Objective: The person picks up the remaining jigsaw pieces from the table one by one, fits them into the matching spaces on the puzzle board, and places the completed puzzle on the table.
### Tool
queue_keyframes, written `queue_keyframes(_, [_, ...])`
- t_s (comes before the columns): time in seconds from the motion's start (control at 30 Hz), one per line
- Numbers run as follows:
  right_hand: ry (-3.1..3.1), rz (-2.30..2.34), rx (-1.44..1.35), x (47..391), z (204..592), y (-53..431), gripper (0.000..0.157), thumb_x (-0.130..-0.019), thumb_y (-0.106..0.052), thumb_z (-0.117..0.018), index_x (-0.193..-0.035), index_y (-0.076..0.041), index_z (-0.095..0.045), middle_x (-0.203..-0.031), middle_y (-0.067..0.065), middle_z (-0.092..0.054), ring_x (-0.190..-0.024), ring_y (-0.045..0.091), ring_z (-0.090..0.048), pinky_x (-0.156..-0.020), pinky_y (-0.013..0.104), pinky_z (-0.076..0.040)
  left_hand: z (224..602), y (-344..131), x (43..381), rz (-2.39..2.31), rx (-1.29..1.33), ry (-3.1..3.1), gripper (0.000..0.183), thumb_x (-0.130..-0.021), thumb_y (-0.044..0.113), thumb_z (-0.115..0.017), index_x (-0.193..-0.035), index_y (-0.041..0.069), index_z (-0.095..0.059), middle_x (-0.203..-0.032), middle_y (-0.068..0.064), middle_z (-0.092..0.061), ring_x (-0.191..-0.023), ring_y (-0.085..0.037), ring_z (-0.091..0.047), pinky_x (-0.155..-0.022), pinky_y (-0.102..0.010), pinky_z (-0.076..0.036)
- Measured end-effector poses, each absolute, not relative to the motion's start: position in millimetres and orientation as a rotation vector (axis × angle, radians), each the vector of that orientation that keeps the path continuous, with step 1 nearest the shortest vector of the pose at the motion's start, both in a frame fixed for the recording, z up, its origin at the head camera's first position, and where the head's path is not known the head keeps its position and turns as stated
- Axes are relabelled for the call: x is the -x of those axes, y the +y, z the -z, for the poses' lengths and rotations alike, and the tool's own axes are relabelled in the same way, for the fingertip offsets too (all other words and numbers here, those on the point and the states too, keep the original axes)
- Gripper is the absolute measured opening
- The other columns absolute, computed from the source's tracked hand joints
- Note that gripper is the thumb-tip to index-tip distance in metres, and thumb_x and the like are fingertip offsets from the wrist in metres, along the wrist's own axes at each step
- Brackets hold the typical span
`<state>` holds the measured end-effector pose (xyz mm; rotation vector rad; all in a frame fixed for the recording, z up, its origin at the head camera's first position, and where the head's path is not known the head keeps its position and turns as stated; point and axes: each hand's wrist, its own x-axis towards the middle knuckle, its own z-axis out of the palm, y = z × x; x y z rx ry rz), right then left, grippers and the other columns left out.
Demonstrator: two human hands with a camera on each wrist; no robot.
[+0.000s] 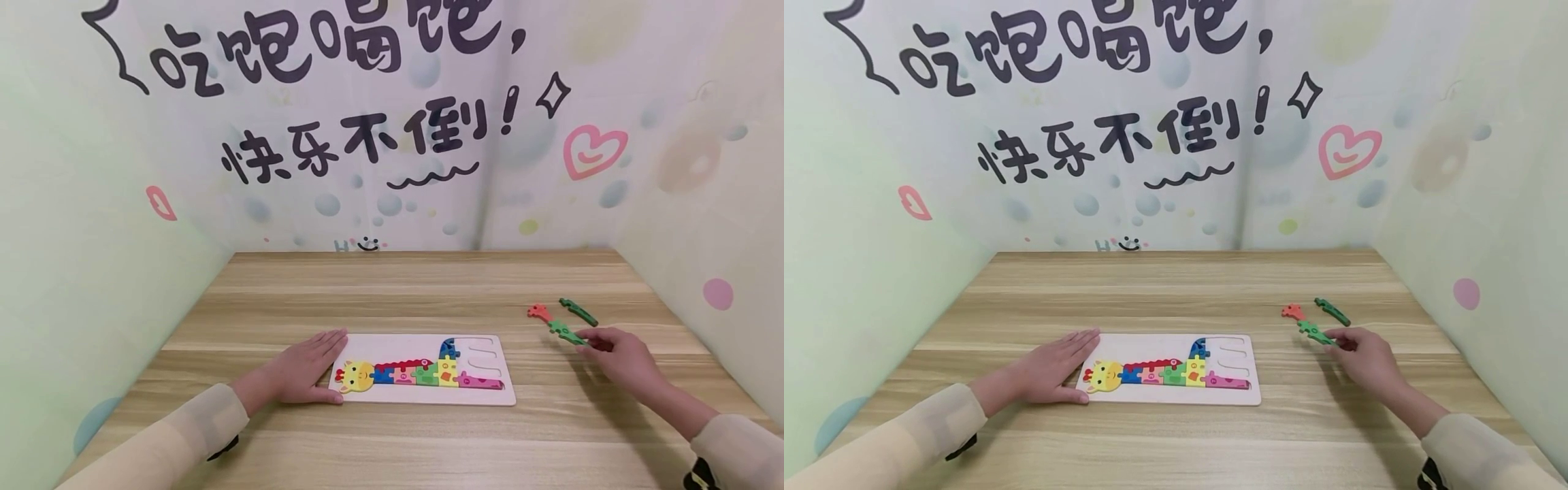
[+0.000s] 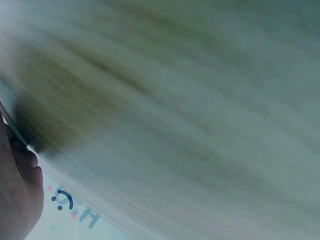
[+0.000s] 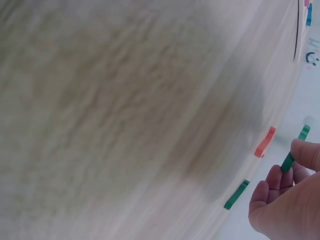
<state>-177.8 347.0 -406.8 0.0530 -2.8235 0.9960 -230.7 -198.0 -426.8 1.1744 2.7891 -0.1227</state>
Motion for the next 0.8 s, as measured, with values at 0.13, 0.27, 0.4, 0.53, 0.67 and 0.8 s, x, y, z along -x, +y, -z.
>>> queue_keyframes(0.13, [-2.819,-1.036,-0.084,180,408,343,0.029,-0.092,-0.015,-0.068,-0.115,0.004,-0.067,-0.087,0.007,-0.060,-0.071,0.016,-0.047,-0.053,0.026,-0.042,426,-198,230,0.123,-1.177,2.784,0.109,-0.082,0.084,-0.031,-0.154,0.002,-0.019,-0.161,-0.011,-0.017,-0.147,-0.023,-0.015,-0.116,-0.039,-0.018])
queue_keyframes(0.27, [-2.816,-1.067,-0.119,183,409,340,0.030,-0.091,-0.015,-0.070,-0.115,0.003,-0.067,-0.087,0.006,-0.061,-0.072,0.014,-0.048,-0.055,0.026,-0.043,425,-198,230,0.114,-1.170,2.784,0.109,-0.082,0.083,-0.033,-0.154,0.002,-0.019,-0.161,-0.011,-0.017,-0.147,-0.023,-0.015,-0.116,-0.039,-0.018])
queue_keyframes(0.4, [-2.820,-1.093,-0.139,184,408,334,0.031,-0.091,-0.016,-0.071,-0.114,0.003,-0.067,-0.088,0.005,-0.063,-0.073,0.015,-0.048,-0.056,0.026,-0.043,425,-197,230,0.110,-1.165,2.785,0.109,-0.082,0.082,-0.034,-0.154,0.003,-0.019,-0.161,-0.011,-0.017,-0.147,-0.023,-0.015,-0.116,-0.039,-0.018])
queue_keyframes(0.53, [-2.827,-1.111,-0.152,184,408,328,0.031,-0.090,-0.016,-0.071,-0.114,0.003,-0.068,-0.091,0.006,-0.064,-0.074,0.016,-0.048,-0.056,0.026,-0.043,424,-197,230,0.114,-1.161,2.784,0.108,-0.083,0.082,-0.034,-0.154,0.003,-0.019,-0.161,-0.011,-0.017,-0.147,-0.023,-0.015,-0.116,-0.040,-0.019])
queue_keyframes(0.67, [-2.822,-1.124,-0.167,185,408,323,0.029,-0.090,-0.015,-0.071,-0.113,0.002,-0.068,-0.090,0.006,-0.063,-0.073,0.016,-0.047,-0.055,0.025,-0.043,424,-197,229,0.107,-1.162,2.784,0.108,-0.083,0.082,-0.035,-0.154,0.003,-0.019,-0.161,-0.010,-0.017,-0.146,-0.024,-0.015,-0.116,-0.040,-0.019])
queue_keyframes(0.8, [-2.810,-1.147,-0.189,187,407,319,0.028,-0.089,-0.014,-0.072,-0.113,0.002,-0.068,-0.088,0.006,-0.062,-0.072,0.016,-0.047,-0.055,0.025,-0.043,425,-197,230,0.113,-1.169,2.787,0.108,-0.083,0.082,-0.034,-0.154,0.003,-0.019,-0.161,-0.010,-0.017,-0.146,-0.023,-0.015,-0.116,-0.040,-0.019])
